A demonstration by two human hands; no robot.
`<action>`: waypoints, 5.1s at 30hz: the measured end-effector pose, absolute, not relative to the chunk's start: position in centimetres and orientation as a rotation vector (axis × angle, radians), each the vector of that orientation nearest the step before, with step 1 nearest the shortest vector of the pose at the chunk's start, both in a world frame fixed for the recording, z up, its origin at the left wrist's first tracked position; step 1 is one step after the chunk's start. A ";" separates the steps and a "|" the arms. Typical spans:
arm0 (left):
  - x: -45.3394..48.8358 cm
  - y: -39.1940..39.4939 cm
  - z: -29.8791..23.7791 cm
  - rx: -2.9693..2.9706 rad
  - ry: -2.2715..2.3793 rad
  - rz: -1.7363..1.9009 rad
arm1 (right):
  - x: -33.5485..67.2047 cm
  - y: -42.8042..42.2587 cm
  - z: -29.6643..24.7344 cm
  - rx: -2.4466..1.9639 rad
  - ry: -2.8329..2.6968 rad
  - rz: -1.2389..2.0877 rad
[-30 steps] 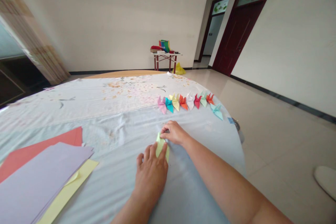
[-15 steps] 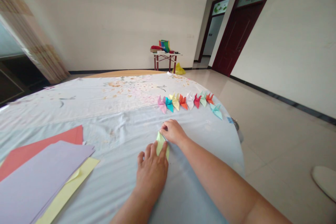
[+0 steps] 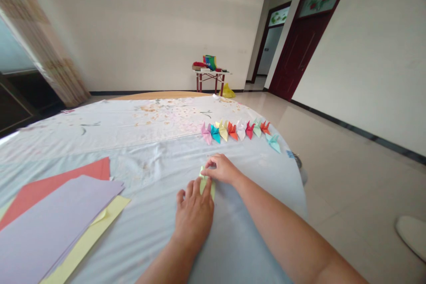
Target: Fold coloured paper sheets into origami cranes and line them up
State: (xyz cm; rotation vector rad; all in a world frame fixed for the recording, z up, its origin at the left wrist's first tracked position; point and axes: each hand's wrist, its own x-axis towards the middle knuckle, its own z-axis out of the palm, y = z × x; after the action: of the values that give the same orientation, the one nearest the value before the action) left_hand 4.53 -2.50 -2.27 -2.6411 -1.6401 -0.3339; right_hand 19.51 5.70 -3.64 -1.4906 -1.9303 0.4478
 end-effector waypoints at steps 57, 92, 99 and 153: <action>2.1 -5.2 -1.8 -2.737 -1.545 -0.048 | 19.3 4.3 -2.8 -1.644 -1.999 0.350; 1.1 -2.5 -1.6 -2.922 -1.565 -0.441 | 21.3 2.6 -2.8 -1.515 -2.139 0.477; 0.2 -1.3 -2.3 -2.976 -1.448 -0.431 | 21.3 2.3 -3.0 -1.515 -2.161 0.402; 1.7 -2.3 -2.3 -2.841 -1.499 -0.285 | 20.5 2.5 -3.3 -1.602 -2.347 0.140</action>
State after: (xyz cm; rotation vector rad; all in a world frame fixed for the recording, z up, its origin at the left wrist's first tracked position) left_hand 1.74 -2.34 -2.32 -2.8411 -1.4986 -0.2850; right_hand 20.45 2.50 -3.31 -1.6023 -2.3467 0.1400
